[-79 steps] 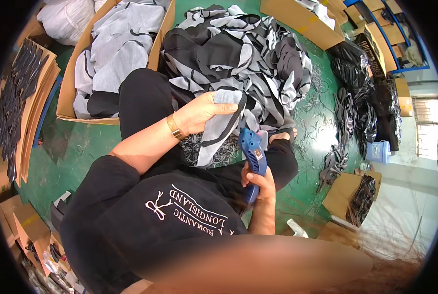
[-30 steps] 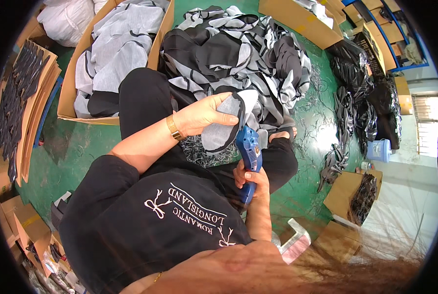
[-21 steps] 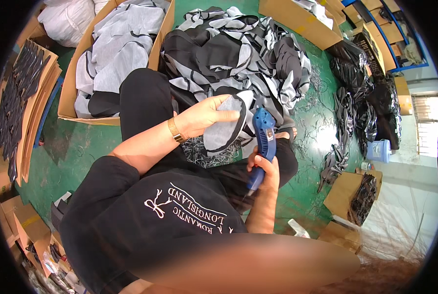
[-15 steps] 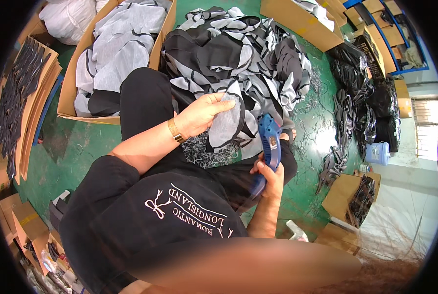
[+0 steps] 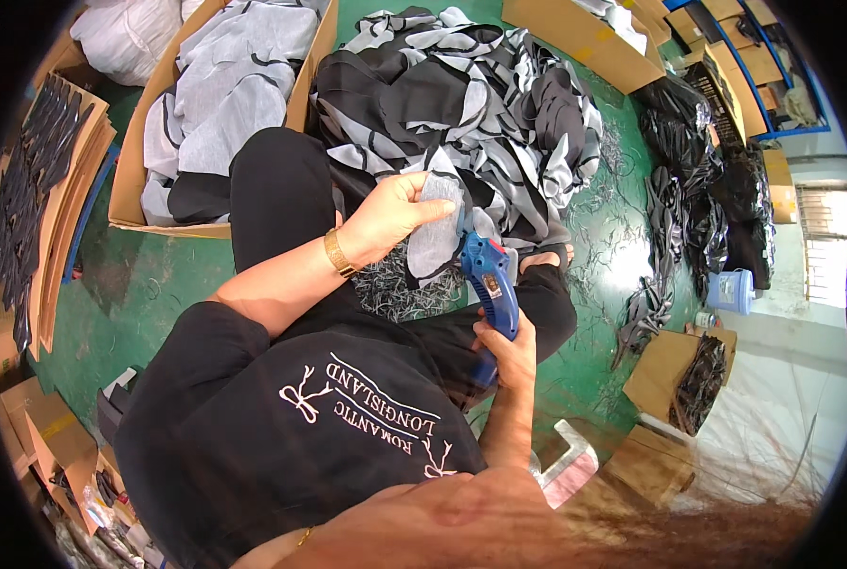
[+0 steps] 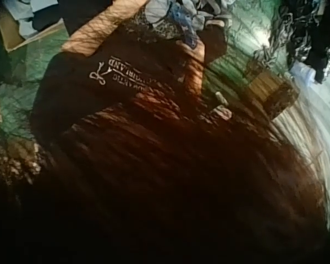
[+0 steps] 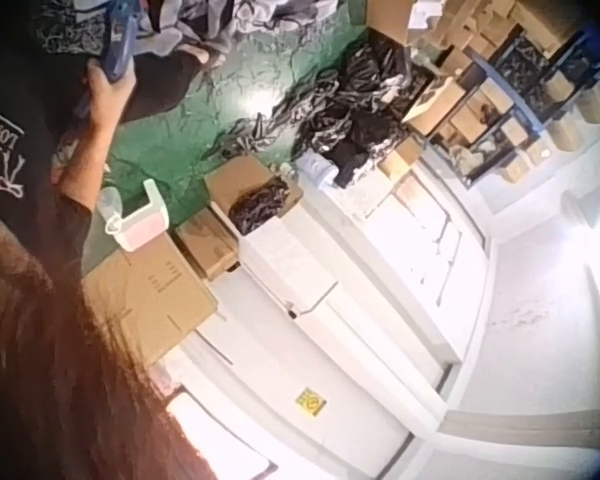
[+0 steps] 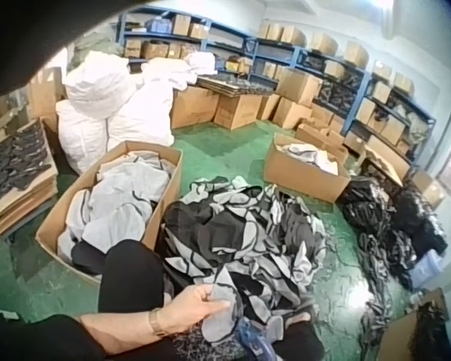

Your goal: Trimming the edges of fabric pieces using an electric rotary cutter.

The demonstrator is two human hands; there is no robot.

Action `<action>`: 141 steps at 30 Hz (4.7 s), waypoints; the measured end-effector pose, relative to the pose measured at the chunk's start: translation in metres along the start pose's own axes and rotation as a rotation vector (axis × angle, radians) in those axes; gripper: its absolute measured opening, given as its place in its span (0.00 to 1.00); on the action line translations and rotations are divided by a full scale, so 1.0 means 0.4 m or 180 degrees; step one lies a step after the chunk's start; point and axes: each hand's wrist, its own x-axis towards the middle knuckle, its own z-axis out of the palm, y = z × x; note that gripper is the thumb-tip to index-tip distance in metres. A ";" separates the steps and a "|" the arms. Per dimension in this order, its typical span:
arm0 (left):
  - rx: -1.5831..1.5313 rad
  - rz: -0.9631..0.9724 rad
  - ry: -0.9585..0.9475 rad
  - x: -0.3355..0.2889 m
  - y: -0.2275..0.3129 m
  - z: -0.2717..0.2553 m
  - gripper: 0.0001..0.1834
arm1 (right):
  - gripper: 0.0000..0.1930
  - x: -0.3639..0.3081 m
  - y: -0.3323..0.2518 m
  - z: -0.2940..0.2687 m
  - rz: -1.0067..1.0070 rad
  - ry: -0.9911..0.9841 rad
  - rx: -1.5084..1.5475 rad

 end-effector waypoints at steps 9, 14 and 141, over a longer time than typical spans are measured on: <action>0.0894 0.0207 -0.0176 -0.008 0.009 -0.007 0.10 | 0.15 0.005 -0.015 -0.008 -0.0028 0.0023 -0.0157; 0.1378 0.0461 -0.0342 -0.005 0.009 -0.019 0.07 | 0.16 0.009 -0.031 -0.016 -0.0008 -0.0222 0.0081; 0.1973 0.0845 -0.0273 -0.025 0.041 0.033 0.10 | 0.15 -0.012 -0.066 -0.015 -0.0321 -0.0032 -0.0355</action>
